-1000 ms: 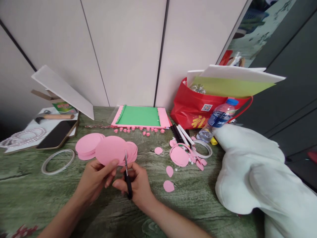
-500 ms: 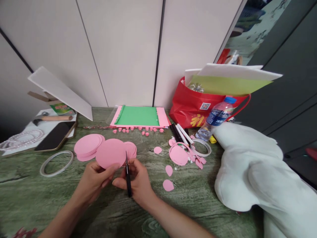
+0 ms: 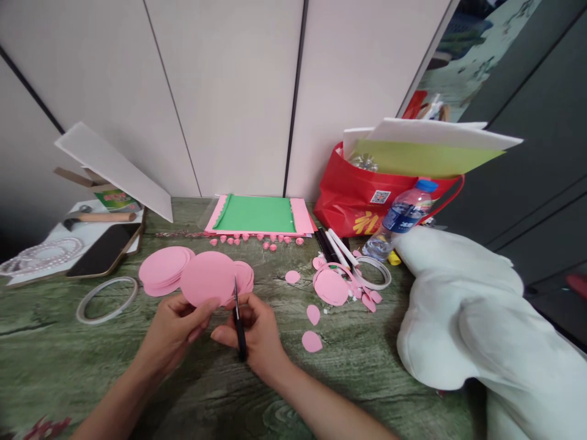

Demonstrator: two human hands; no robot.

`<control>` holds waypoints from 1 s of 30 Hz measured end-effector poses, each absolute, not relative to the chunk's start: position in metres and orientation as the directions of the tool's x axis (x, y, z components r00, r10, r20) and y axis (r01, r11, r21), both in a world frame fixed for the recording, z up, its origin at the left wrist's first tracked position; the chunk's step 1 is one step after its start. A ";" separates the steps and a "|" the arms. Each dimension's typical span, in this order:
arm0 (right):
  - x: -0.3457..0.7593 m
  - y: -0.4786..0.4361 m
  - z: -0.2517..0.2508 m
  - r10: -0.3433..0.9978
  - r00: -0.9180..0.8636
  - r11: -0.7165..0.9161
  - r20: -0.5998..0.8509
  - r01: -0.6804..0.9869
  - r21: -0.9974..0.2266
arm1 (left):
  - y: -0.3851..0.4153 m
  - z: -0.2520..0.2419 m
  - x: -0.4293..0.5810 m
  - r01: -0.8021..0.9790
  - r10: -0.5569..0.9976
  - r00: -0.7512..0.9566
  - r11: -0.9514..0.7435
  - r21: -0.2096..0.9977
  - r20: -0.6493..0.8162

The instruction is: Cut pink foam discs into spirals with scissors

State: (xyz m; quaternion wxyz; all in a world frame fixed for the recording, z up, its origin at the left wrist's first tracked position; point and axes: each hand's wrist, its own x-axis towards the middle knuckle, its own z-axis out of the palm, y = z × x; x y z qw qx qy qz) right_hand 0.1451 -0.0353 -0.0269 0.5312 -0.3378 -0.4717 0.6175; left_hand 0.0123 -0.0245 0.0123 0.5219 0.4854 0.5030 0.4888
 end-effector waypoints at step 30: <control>0.139 -0.041 -0.028 0.971 -0.241 -0.067 0.010 -0.308 -0.949 | -0.024 0.013 0.011 -0.074 0.996 0.009 0.091 0.993 -0.090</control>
